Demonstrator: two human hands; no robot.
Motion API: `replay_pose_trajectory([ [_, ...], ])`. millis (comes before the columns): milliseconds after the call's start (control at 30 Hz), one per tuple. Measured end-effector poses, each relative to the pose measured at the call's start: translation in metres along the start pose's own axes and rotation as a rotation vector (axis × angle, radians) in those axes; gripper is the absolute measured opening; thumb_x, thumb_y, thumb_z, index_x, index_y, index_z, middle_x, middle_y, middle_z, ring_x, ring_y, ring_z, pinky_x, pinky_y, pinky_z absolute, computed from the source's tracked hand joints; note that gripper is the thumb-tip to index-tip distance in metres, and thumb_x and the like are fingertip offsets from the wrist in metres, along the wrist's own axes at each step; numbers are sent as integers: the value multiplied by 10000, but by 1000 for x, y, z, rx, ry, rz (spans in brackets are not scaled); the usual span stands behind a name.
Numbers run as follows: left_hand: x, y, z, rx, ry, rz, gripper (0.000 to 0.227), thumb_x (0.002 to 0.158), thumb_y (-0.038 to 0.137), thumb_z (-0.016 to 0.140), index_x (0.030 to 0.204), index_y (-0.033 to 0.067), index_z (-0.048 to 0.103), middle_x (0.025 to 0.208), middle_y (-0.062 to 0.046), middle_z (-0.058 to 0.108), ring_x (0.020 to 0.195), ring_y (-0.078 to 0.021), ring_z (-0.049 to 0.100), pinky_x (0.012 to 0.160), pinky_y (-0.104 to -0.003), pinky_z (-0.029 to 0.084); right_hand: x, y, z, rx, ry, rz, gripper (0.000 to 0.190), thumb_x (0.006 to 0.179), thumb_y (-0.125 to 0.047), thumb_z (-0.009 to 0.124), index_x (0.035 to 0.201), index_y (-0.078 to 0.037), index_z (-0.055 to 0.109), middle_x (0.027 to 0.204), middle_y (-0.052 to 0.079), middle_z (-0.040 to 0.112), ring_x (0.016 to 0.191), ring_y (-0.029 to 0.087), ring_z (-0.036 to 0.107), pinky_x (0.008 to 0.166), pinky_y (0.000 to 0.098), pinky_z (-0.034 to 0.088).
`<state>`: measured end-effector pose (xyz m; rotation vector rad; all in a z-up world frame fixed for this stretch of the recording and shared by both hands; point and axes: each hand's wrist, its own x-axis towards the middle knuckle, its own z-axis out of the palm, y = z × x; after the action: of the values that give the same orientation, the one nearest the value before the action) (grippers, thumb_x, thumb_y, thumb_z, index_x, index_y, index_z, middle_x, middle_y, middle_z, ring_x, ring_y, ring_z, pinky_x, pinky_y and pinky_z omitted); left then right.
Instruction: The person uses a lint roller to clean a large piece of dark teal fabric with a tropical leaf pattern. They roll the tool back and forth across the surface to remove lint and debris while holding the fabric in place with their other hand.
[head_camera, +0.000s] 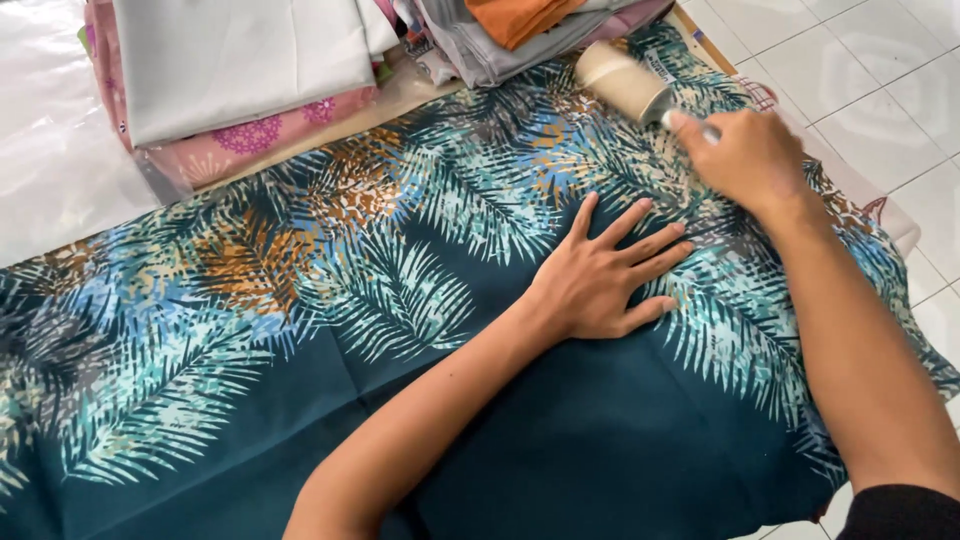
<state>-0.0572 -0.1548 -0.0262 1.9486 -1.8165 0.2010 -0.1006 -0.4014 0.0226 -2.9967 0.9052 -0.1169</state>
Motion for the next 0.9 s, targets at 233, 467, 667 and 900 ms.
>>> replay_pose_trajectory([
  [233, -1, 2, -3, -19, 19, -26, 676, 983, 646, 342, 1544, 291, 471, 1607, 94, 481, 1562, -289, 333, 1264, -702, 154, 23, 53, 27, -115, 238, 80, 586, 1229, -514, 555, 994, -45, 816, 783, 247, 740, 632, 464, 683, 602, 531, 536],
  [467, 7, -40, -38, -609, 356, -90, 274, 893, 207, 667, 1119, 61, 714, 1080, -122, 741, 1023, -324, 685, 972, -414, 523, 3, 26, 11, 164, 247, -73, 705, 1261, -475, 604, 768, 29, 596, 646, 197, 561, 539, 393, 449, 552, 498, 398],
  [667, -21, -128, 0, 263, 302, -471, 616, 1065, 570, 526, 1568, 226, 440, 1619, 8, 452, 1502, -342, 387, 1173, -629, 325, -2, -4, 0, 156, 73, -172, 587, 1159, -512, 561, 803, -66, 697, 621, 129, 628, 518, 338, 556, 530, 454, 437],
  [900, -23, -125, -5, 235, 26, -598, 719, 988, 715, 344, 1546, 284, 487, 1647, -22, 358, 1531, -370, 223, 1166, -698, 162, 7, 15, 5, 1, 79, 49, 668, 1168, -622, 510, 940, -51, 773, 870, 249, 734, 755, 503, 664, 665, 571, 513],
])
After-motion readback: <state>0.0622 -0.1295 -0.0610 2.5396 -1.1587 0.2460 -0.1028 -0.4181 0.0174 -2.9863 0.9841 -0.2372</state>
